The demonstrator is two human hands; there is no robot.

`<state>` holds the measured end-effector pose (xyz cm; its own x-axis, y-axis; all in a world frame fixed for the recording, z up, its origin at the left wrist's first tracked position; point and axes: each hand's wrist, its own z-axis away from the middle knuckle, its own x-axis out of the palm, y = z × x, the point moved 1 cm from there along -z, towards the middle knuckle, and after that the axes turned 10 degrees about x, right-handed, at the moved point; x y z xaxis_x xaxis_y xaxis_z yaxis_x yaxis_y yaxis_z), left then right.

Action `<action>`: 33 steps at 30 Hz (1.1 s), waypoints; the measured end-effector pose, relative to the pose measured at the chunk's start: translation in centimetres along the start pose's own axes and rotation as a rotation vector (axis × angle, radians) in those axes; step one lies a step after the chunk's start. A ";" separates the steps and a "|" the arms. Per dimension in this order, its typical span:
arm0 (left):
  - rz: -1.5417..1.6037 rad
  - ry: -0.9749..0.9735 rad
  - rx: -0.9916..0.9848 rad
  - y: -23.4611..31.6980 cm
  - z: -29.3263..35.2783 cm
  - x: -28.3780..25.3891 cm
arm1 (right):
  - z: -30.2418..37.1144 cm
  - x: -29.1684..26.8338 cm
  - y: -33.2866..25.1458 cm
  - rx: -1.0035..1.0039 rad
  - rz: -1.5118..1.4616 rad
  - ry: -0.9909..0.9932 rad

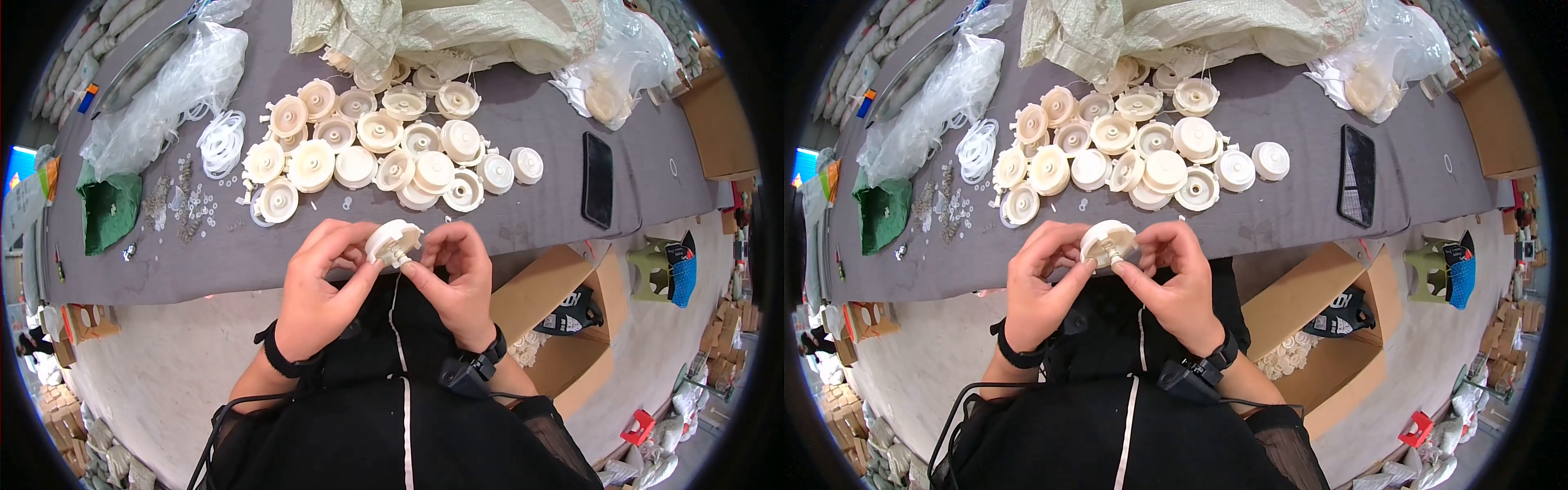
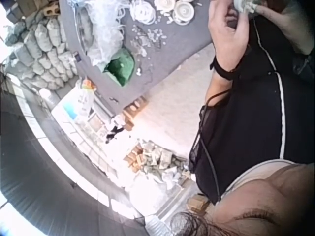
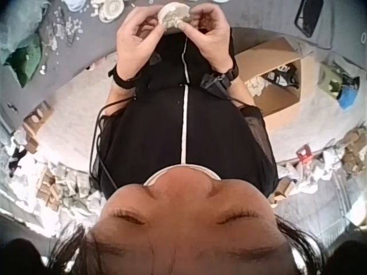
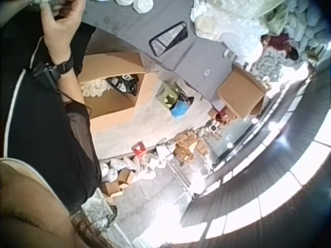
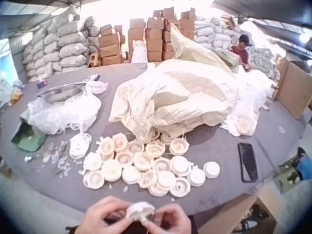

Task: Assembling small plastic components by inserting metal pins into circular white plastic bases.

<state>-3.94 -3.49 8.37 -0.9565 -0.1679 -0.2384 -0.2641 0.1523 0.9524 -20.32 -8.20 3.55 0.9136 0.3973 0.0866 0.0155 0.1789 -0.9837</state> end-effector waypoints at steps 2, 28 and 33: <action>0.025 0.000 -0.013 0.3 0.2 0.0 | -0.6 0.6 -0.3 -0.019 -0.059 -0.018; 0.234 0.002 -0.139 -0.3 1.0 0.4 | -0.3 1.2 0.3 0.121 -0.426 -0.200; 0.081 -0.042 -0.064 -0.3 1.2 -0.2 | -0.5 1.5 0.5 0.193 -0.422 -0.244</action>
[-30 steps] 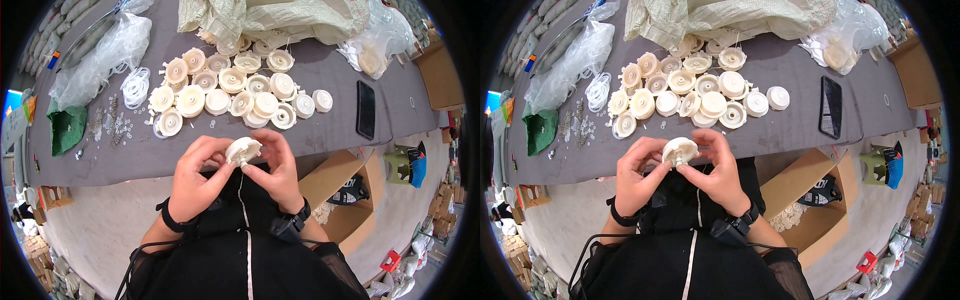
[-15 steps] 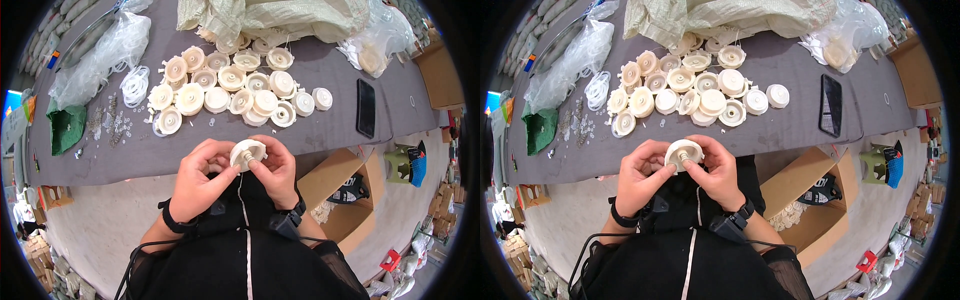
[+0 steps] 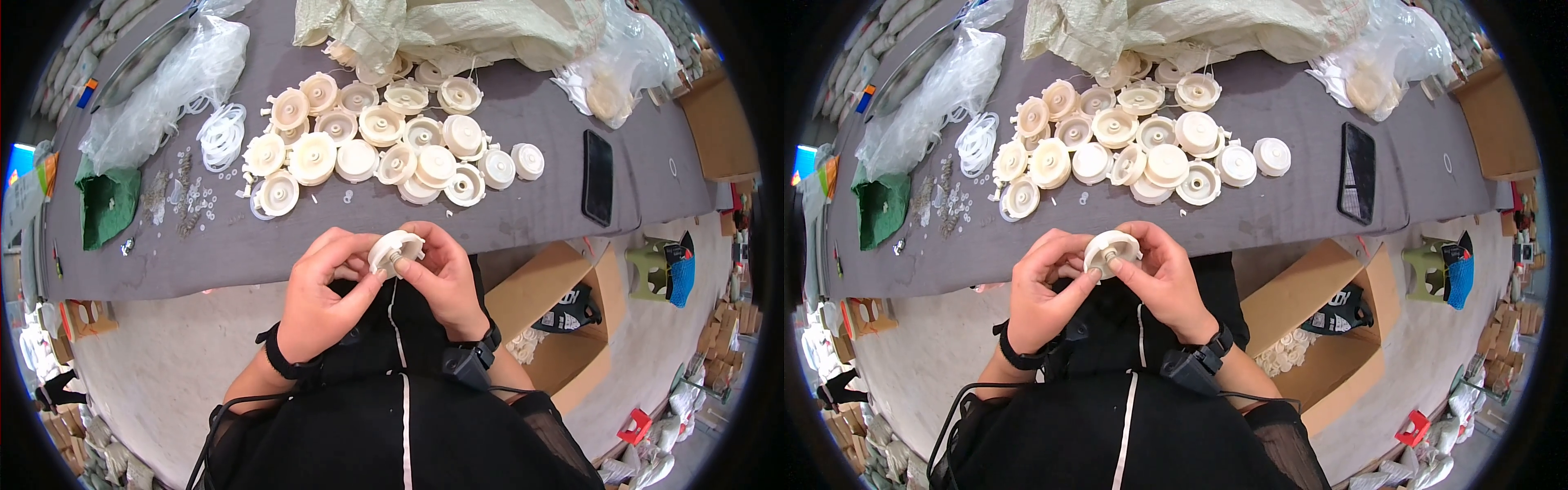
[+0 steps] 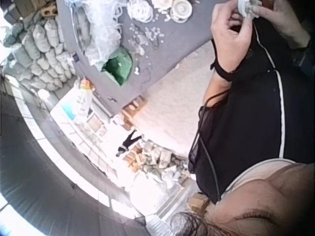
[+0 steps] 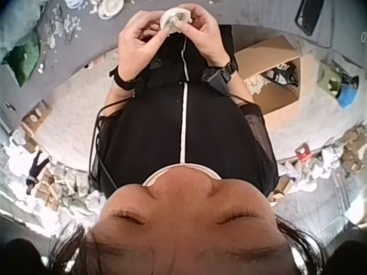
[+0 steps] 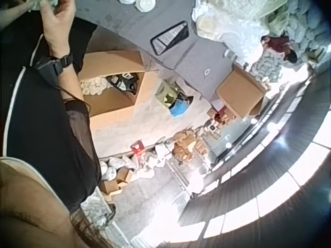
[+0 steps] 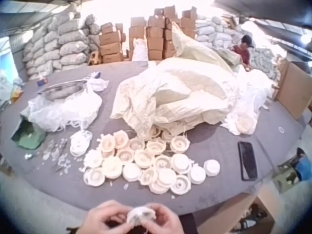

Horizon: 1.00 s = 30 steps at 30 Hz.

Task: Assembling small plastic components by inserting metal pins into circular white plastic bases.

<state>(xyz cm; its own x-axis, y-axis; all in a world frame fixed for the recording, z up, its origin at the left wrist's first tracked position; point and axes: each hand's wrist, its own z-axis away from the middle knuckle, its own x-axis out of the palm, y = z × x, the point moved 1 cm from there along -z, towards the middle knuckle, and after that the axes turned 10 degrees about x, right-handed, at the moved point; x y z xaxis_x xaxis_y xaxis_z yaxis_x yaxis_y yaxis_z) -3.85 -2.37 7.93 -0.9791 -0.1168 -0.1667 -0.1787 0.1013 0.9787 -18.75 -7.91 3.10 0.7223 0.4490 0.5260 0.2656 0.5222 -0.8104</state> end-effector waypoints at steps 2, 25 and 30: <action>-0.002 0.028 0.001 0.2 0.2 0.0 | 0.0 0.4 0.0 -0.004 0.005 0.006; -0.529 0.279 0.040 -1.5 -1.2 -9.6 | -2.7 0.8 2.6 0.023 -0.165 0.031; -1.031 0.205 -0.101 -6.1 -3.6 -17.5 | -2.4 1.5 3.1 0.091 -0.248 -0.008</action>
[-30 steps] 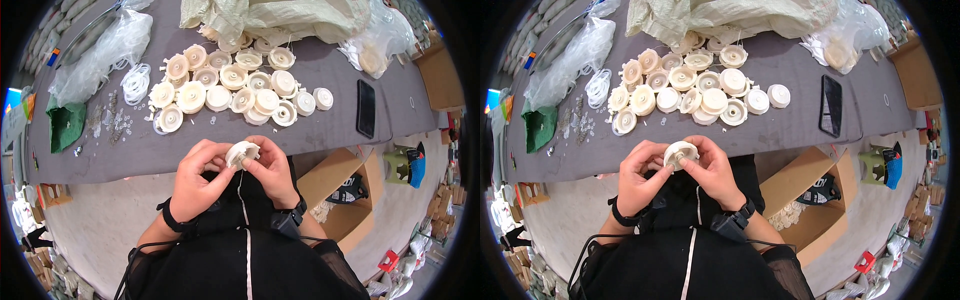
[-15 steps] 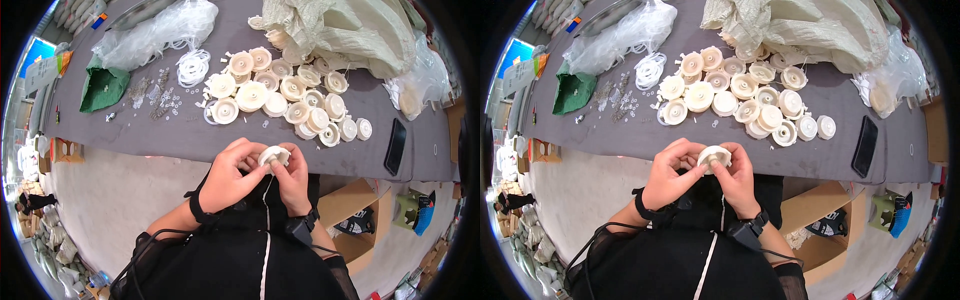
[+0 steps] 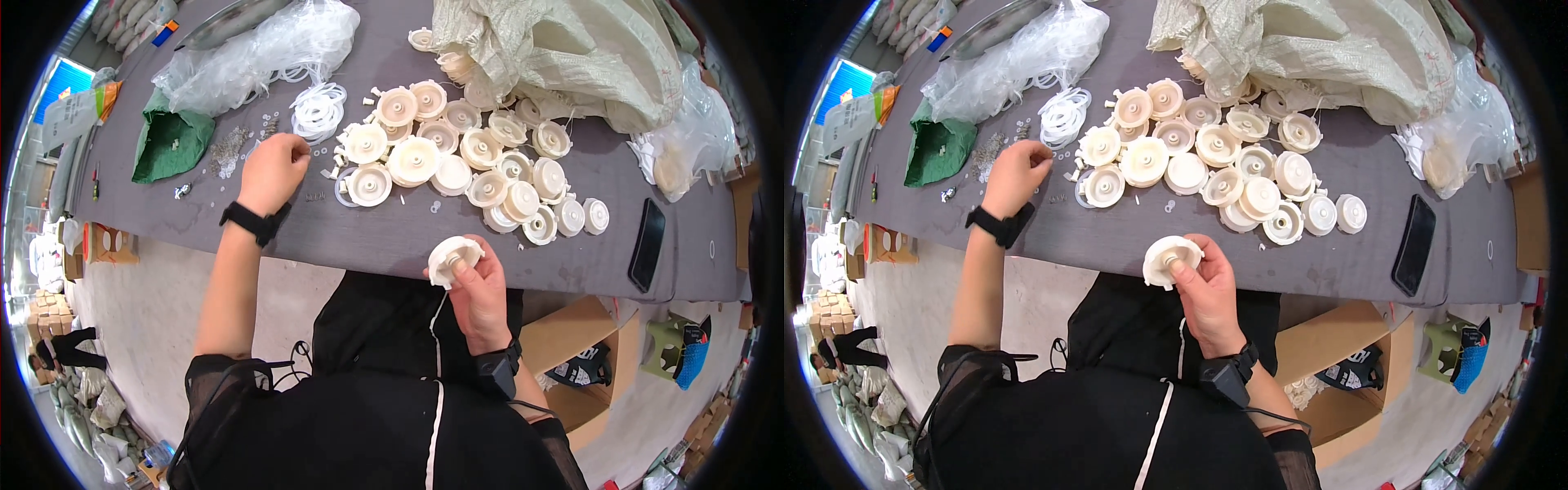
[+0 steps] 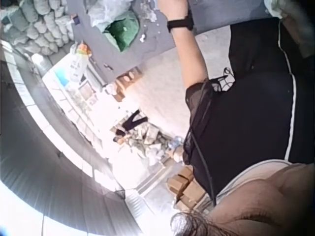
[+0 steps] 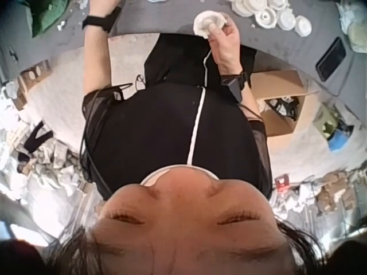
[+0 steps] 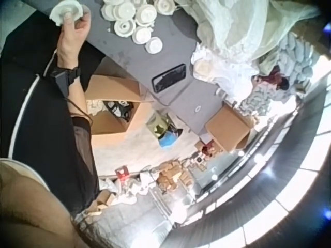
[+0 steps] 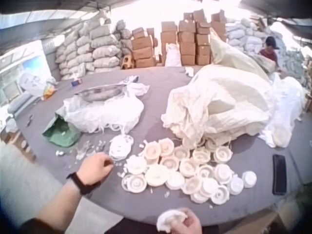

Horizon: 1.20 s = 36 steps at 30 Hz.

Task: Assembling small plastic components by inserting metal pins into circular white plastic bases.

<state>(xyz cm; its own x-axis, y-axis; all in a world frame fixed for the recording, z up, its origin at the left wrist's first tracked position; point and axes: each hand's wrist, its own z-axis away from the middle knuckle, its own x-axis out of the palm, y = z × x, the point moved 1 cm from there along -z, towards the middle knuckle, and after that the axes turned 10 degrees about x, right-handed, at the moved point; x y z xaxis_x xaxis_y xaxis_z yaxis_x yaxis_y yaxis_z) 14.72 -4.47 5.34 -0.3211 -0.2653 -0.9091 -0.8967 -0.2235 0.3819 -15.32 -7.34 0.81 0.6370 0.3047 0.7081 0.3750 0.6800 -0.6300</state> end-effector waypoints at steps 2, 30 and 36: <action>-0.161 -0.085 -0.027 -0.5 -1.4 0.5 | 0.1 0.0 0.1 0.013 0.027 -0.024; 1.003 -0.538 0.173 13.7 4.8 -1.5 | 1.7 1.3 -3.6 -0.583 0.844 -0.194; 0.855 -0.410 0.403 14.5 6.1 -1.9 | 1.9 0.7 -3.0 -0.577 0.788 -0.102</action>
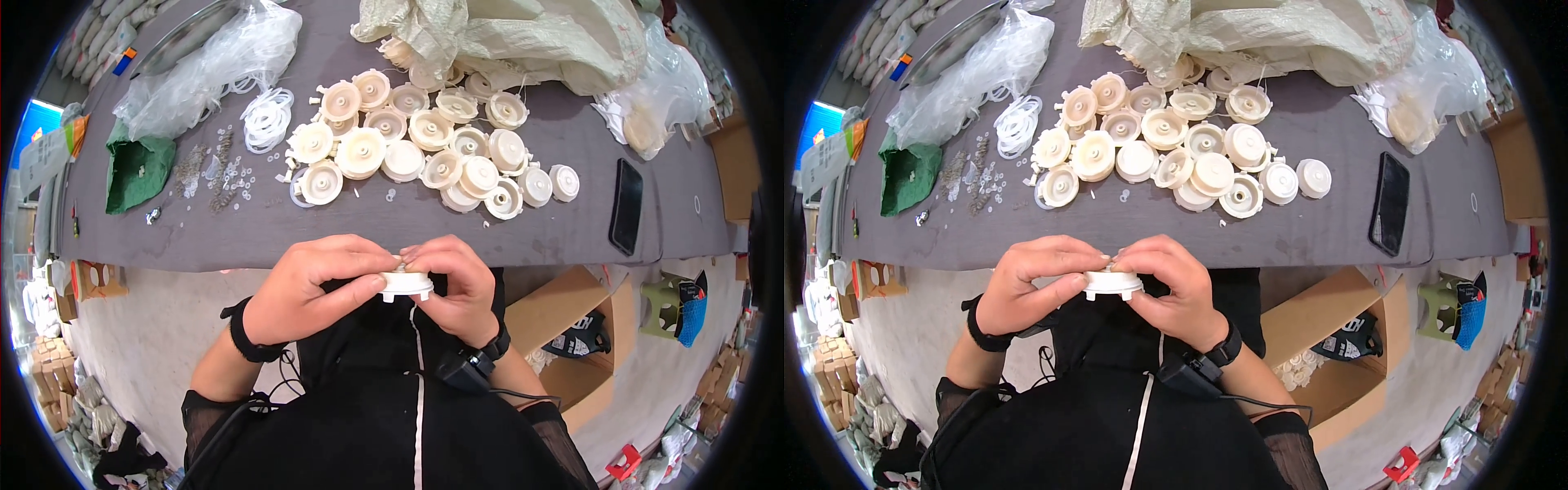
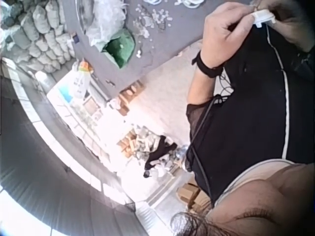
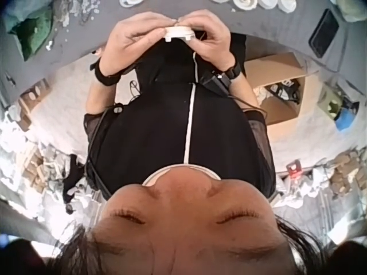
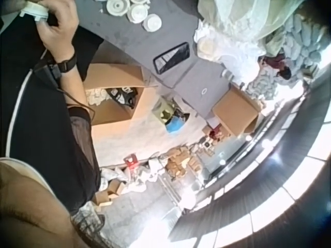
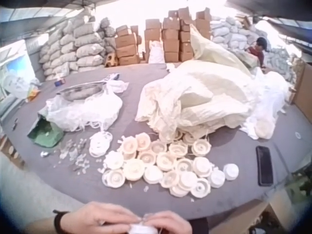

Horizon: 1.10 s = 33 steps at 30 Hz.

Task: Assembling small plastic components by inserting metal pins into circular white plastic bases.

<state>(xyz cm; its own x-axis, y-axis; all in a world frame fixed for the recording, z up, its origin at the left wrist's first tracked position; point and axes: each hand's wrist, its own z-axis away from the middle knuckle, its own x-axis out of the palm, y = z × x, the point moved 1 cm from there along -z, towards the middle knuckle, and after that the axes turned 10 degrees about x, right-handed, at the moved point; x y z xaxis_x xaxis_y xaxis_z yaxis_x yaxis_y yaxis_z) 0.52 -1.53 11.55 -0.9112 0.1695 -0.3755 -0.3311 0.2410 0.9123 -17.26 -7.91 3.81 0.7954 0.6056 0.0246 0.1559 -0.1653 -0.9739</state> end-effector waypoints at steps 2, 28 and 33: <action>0.003 0.020 -0.003 0.1 0.3 0.4 | -0.1 -0.1 0.0 -0.007 -0.004 0.001; 0.070 0.052 0.059 -1.5 0.7 2.0 | -0.5 -1.0 -1.2 -0.308 0.299 0.009; -0.092 0.110 0.174 -1.7 0.8 1.7 | -0.4 -0.8 -0.9 -0.300 0.302 0.044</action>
<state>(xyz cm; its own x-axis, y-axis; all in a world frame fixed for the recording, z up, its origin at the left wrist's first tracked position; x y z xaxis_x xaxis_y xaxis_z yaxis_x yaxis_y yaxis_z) -0.27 -0.93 9.22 -0.9035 0.0367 -0.4270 -0.3754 0.4131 0.8297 -17.76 -8.55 4.73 0.8547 0.4623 -0.2361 0.0703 -0.5537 -0.8297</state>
